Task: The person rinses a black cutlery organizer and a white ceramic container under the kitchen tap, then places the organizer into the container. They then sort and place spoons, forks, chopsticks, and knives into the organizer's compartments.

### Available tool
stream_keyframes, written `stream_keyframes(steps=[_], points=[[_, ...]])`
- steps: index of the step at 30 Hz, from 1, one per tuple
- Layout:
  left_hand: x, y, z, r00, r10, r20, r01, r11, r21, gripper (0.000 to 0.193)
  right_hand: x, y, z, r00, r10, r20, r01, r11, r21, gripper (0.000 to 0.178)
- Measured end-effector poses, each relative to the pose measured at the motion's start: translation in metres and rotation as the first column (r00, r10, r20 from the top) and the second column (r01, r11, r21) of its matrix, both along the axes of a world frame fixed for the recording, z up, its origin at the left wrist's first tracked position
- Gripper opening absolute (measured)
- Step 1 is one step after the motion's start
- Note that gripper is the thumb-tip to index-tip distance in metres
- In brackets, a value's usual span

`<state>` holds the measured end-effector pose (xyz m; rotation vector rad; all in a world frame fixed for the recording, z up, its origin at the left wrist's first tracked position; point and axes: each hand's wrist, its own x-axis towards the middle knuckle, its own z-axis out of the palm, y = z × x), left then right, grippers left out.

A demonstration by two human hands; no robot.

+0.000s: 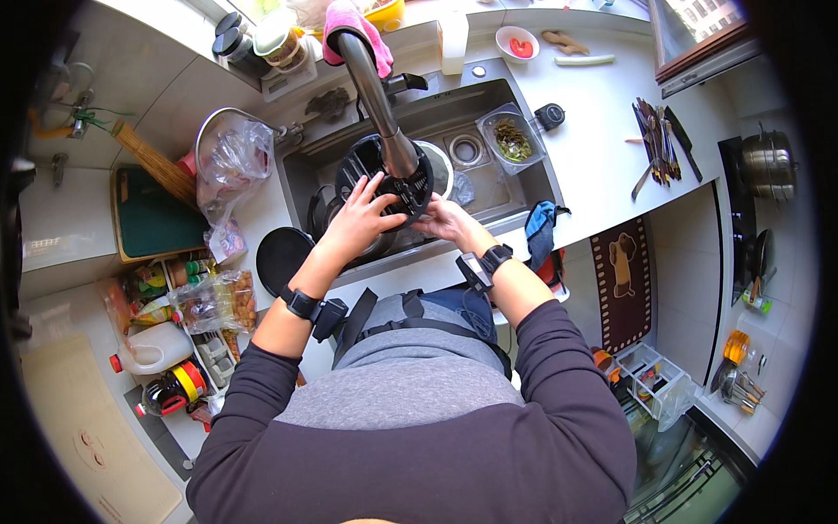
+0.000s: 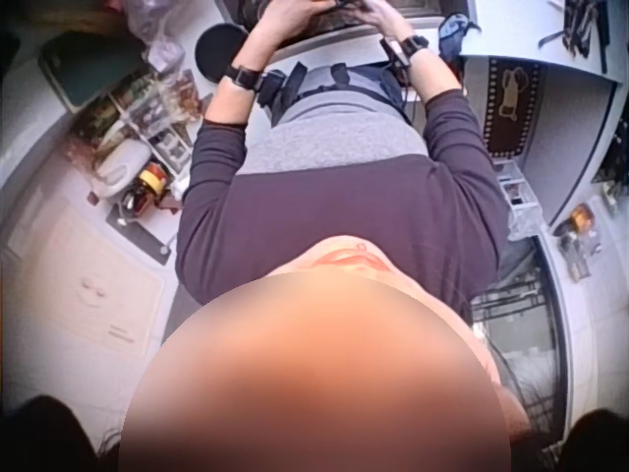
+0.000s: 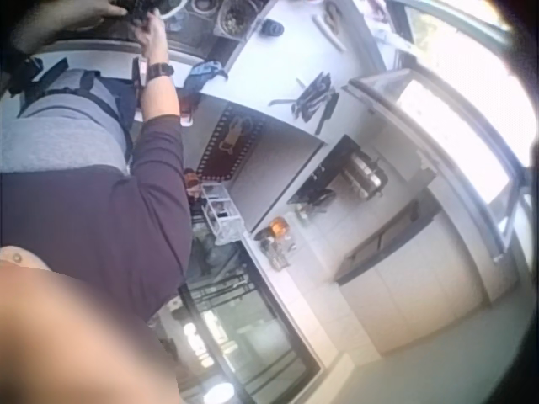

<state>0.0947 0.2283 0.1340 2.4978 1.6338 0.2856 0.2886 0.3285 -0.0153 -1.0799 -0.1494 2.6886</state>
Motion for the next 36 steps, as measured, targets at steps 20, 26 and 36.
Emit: stream_keyframes(steps=[20, 26, 36], points=[[0.026, 0.013, -0.028, 0.998, 0.066, -0.006, -0.058, 0.914, 0.402, 0.027, 0.018, 0.029, 0.026, 0.885, -0.238, -0.4, 0.199, 0.97, -0.138, 0.047], [0.017, 0.016, -0.029, 0.987, 0.147, -0.07, -0.117, 0.937, 0.328, 0.038, -0.006, 0.03, 0.025, 0.913, -0.269, -0.307, 0.21, 0.954, -0.213, 0.053], [0.015, 0.002, -0.023, 0.992, 0.12, -0.029, -0.104, 0.939, 0.328, 0.045, -0.015, 0.013, 0.036, 0.967, -0.115, -0.229, 0.081, 0.985, -0.152, 0.052]])
